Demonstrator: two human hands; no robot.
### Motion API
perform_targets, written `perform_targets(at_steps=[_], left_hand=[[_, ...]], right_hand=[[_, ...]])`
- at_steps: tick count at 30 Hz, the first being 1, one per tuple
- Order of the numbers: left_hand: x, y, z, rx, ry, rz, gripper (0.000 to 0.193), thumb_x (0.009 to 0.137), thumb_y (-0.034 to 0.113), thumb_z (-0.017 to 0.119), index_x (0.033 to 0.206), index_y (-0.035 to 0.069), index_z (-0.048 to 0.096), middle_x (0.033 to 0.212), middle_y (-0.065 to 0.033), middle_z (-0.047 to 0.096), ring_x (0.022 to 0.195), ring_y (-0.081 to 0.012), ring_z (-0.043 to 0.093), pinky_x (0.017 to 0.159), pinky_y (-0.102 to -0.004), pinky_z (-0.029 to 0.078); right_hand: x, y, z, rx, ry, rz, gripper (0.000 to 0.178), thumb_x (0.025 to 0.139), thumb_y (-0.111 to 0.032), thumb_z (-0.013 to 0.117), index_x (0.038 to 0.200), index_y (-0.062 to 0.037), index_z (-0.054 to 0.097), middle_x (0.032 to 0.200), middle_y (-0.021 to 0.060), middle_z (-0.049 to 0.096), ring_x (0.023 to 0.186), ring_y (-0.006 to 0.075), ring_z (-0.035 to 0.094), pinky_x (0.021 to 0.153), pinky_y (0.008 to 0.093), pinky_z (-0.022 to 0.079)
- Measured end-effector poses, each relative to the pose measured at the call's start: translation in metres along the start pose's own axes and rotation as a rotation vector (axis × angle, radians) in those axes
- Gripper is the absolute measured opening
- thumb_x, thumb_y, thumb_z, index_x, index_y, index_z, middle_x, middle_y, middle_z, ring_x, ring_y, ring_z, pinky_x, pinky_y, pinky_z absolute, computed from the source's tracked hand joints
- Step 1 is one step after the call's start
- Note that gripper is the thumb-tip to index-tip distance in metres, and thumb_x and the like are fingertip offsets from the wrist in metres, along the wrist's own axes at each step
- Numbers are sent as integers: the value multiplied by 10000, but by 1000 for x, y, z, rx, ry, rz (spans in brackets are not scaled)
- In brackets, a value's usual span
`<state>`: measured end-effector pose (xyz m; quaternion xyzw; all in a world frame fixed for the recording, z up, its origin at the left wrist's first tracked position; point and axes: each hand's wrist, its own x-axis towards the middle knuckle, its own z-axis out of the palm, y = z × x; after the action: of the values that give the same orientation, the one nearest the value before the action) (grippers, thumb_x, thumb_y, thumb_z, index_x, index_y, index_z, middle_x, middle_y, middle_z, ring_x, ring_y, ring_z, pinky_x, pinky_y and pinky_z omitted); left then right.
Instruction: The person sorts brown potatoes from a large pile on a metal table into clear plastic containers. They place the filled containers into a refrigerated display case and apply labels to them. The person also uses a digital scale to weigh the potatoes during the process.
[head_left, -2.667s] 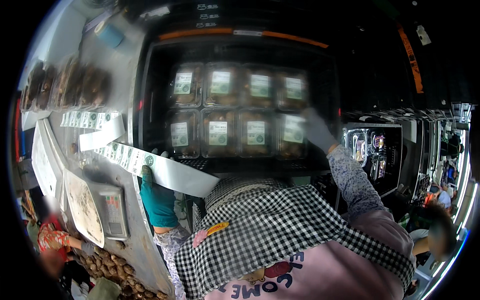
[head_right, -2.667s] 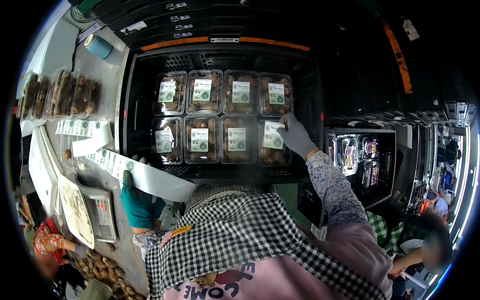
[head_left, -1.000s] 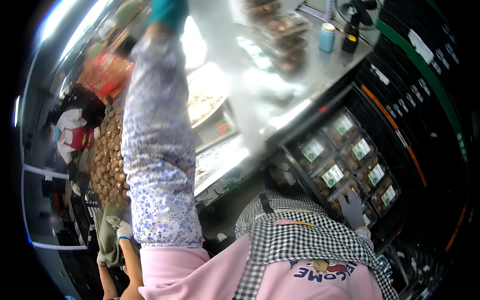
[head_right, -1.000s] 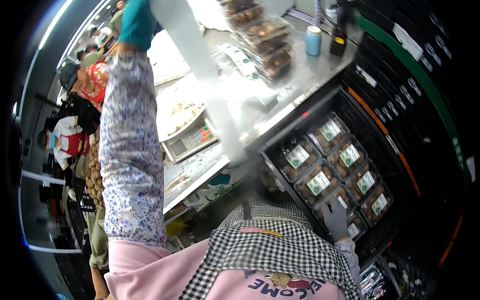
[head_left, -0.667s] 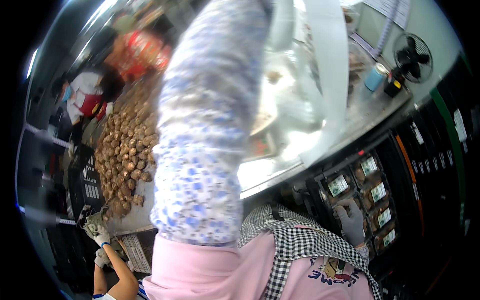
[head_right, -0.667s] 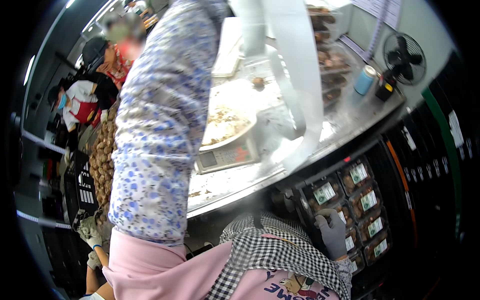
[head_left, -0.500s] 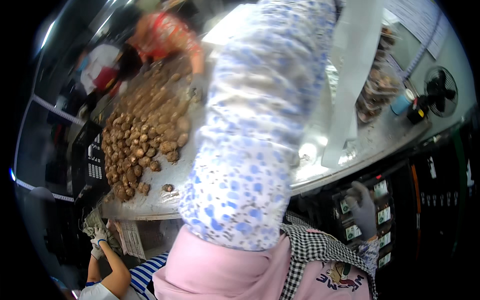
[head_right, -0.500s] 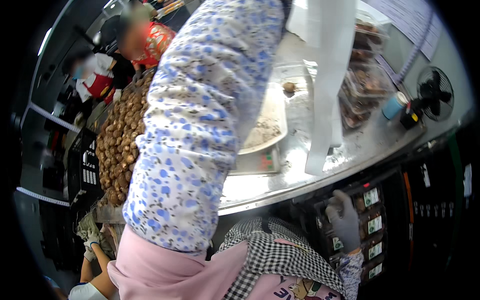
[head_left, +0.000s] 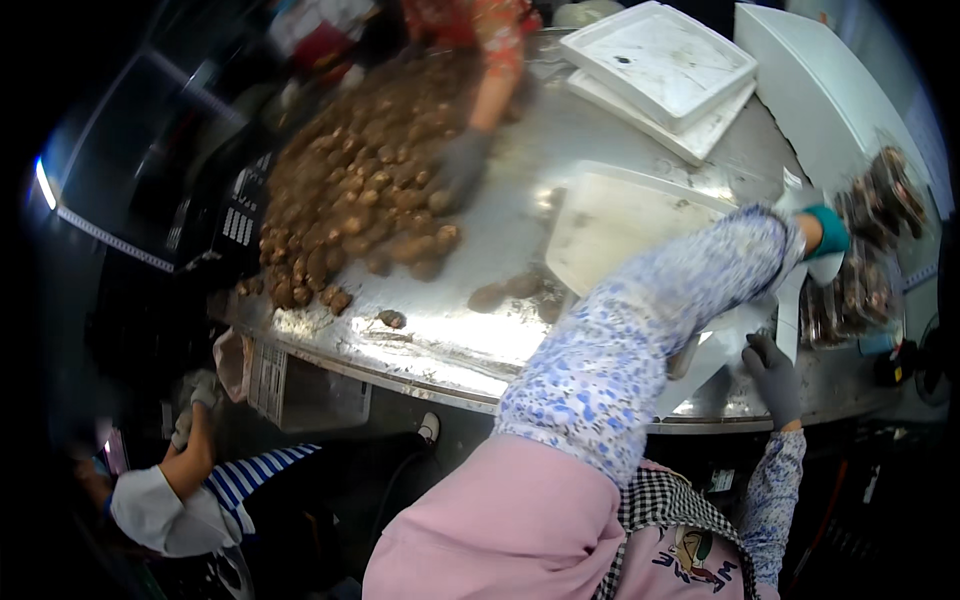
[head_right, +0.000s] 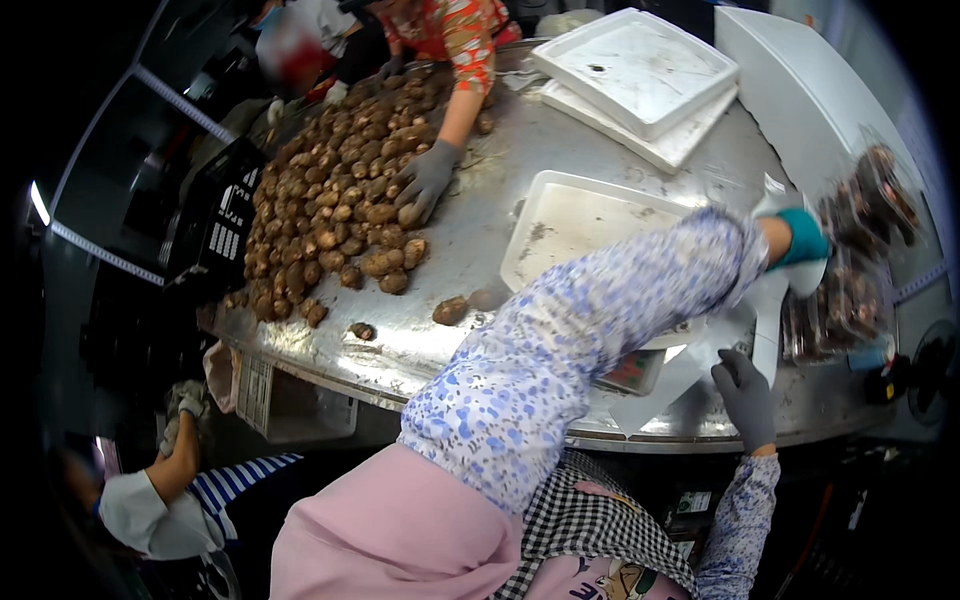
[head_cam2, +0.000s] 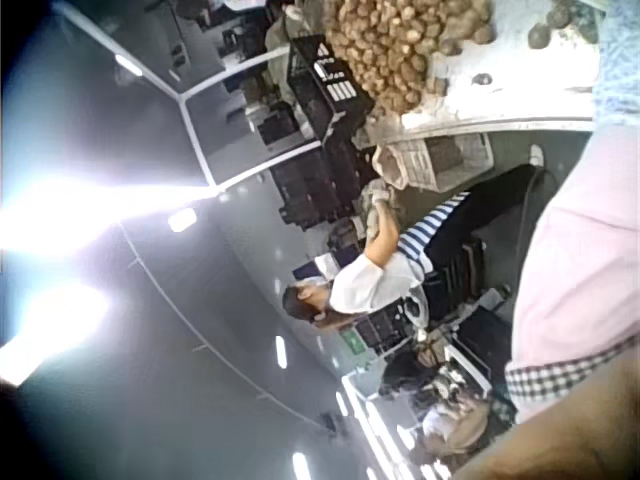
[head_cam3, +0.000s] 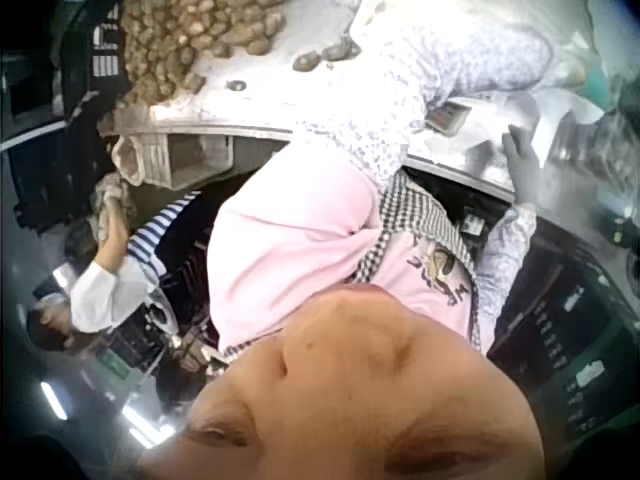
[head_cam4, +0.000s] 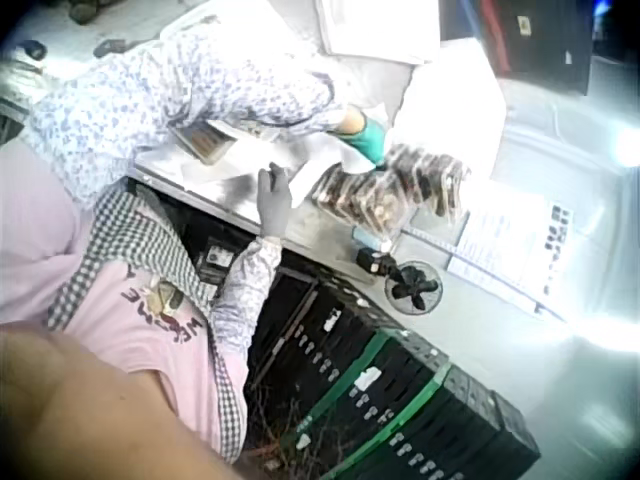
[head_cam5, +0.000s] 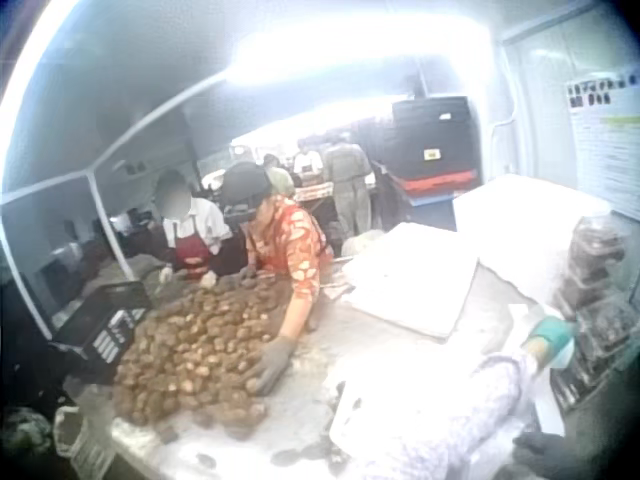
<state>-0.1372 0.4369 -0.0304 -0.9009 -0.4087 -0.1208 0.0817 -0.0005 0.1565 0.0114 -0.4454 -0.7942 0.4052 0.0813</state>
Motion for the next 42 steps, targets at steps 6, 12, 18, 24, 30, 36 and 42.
perform_targets(at_steps=[6,12,18,24,30,36,42], left_hand=[[-198,102,-194,-1029,329,-590,355,803,329,592,931,17,706,935,-213,686,874,-373,661,814,-417,520],[-334,133,-200,-1472,491,-946,292,929,222,562,1043,-31,653,913,-115,696,801,-169,669,768,-296,531],[-464,202,-180,-1441,636,-1475,329,965,235,539,1153,-24,615,1023,-115,678,820,-170,659,773,-290,538],[-596,293,-115,-1602,821,-1734,263,961,177,540,1132,-9,611,993,-116,686,847,-197,674,715,-294,556],[-607,286,-170,-1431,988,-1893,216,932,164,555,1080,30,638,899,-78,702,717,-144,648,632,-265,543],[-719,206,-187,-758,882,-1938,432,846,119,653,1261,50,559,1023,-71,614,787,-160,597,754,-307,517],[-807,85,-213,117,518,-1851,773,754,98,747,1430,131,376,1330,-216,426,1129,-354,517,876,-443,507]], right_hand=[[-20,10,56,18,63,-5,273,893,-235,616,812,25,636,628,136,615,547,213,564,549,359,428],[-38,10,102,-148,-103,-131,317,887,-284,607,716,-17,592,696,181,602,672,372,593,606,439,446],[-50,16,126,-272,-111,-414,286,880,-275,622,728,-34,610,714,155,606,672,340,603,609,429,453],[-53,13,136,-341,-128,-486,220,858,-234,628,733,-54,603,735,134,607,700,335,603,624,439,468],[-59,-11,138,-361,-125,-495,170,848,-196,629,772,-47,598,767,136,609,731,339,600,635,442,473],[-64,-76,166,-148,-121,-443,83,840,-132,629,853,-50,617,826,133,632,764,342,610,665,430,484],[-54,-135,229,-151,-209,-408,95,855,-136,624,925,-75,642,876,128,659,784,332,633,680,421,503]])
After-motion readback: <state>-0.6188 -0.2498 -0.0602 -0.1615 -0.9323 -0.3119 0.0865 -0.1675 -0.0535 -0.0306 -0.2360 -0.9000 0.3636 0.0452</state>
